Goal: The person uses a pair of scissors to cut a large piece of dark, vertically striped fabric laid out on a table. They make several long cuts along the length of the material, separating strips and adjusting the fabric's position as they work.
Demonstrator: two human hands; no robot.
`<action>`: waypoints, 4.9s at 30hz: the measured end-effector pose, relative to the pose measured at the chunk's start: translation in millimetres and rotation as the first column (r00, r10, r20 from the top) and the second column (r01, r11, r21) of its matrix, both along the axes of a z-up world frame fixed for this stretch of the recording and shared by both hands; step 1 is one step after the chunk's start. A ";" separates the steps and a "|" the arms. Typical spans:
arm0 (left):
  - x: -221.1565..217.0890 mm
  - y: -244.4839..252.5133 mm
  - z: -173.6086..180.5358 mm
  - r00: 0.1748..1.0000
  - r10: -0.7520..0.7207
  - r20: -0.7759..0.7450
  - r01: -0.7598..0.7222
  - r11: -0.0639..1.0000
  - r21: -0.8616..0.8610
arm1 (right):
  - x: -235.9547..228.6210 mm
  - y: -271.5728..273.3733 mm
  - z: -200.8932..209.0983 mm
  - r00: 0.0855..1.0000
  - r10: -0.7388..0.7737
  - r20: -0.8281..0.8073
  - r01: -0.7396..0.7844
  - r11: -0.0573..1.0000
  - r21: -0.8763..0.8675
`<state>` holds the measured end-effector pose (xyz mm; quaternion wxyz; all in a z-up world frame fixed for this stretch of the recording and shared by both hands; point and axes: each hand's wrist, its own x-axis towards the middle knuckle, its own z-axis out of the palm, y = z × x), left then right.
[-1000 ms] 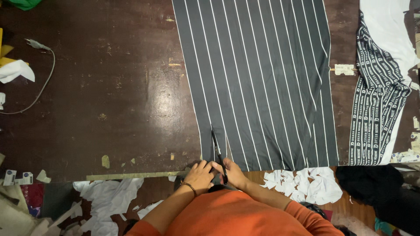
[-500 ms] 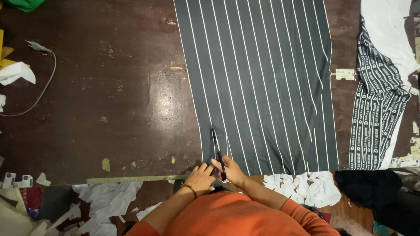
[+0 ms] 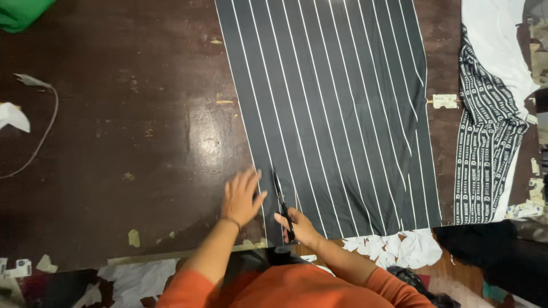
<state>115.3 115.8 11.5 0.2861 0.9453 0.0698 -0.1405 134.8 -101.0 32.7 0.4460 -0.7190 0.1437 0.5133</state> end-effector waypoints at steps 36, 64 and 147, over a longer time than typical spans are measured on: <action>39.1 35.4 -52.0 0.946 -0.196 0.260 0.095 0.930 0.354 | 68.3 51.3 15.6 0.997 0.057 0.045 -0.057 0.998 -0.013; 41.2 33.8 -57.0 0.978 -0.130 0.164 0.088 0.966 0.244 | 105.7 67.2 -31.1 0.992 0.074 0.104 -0.067 0.995 -0.069; 199.8 137.9 -56.0 0.903 -0.007 0.429 -0.115 0.959 0.258 | 239.9 171.8 -4.1 0.994 -0.003 0.113 0.001 1.000 0.018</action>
